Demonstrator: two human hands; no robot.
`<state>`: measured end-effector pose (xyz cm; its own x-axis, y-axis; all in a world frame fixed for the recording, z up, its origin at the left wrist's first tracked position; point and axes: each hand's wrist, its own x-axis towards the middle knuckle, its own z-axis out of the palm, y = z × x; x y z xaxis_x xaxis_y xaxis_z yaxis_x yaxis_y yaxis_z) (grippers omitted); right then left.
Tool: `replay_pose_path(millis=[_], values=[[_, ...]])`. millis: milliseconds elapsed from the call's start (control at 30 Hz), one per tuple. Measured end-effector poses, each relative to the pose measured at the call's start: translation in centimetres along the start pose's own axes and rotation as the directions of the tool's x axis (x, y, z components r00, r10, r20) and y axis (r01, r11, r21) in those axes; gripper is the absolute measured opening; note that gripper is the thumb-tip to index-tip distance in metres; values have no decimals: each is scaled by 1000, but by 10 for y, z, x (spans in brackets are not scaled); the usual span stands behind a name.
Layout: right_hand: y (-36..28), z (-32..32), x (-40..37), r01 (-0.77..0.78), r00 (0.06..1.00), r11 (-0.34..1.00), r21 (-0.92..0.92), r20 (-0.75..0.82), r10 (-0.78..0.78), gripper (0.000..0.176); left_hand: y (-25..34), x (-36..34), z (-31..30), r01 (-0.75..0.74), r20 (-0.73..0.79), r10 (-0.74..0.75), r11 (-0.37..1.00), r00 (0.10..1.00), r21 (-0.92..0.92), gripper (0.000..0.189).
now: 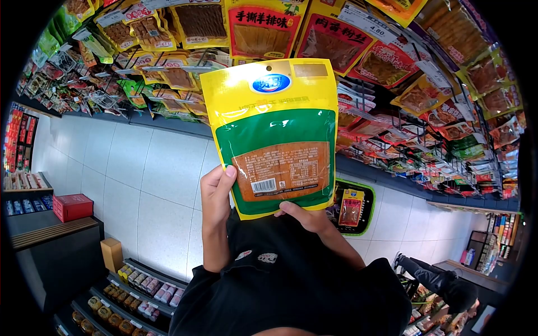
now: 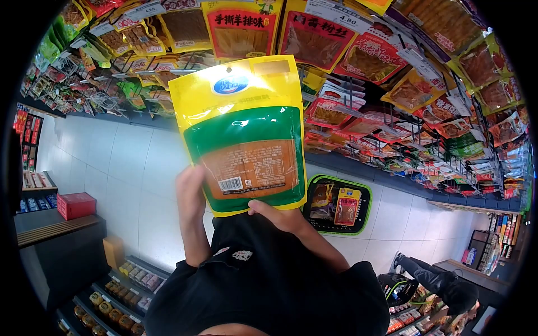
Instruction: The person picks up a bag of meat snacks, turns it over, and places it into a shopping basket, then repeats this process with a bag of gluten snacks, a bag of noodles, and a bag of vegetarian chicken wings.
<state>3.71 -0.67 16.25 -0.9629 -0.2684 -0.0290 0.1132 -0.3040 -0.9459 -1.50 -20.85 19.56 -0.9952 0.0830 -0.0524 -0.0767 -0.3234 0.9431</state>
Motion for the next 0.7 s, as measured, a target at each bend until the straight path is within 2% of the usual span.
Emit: replay_pose_path(millis=[700], values=[[0, -1, -1, -24, 1000, 1000, 7, 13, 24, 38, -1, -2, 1, -3, -6, 3, 1000, 1000, -1, 30]])
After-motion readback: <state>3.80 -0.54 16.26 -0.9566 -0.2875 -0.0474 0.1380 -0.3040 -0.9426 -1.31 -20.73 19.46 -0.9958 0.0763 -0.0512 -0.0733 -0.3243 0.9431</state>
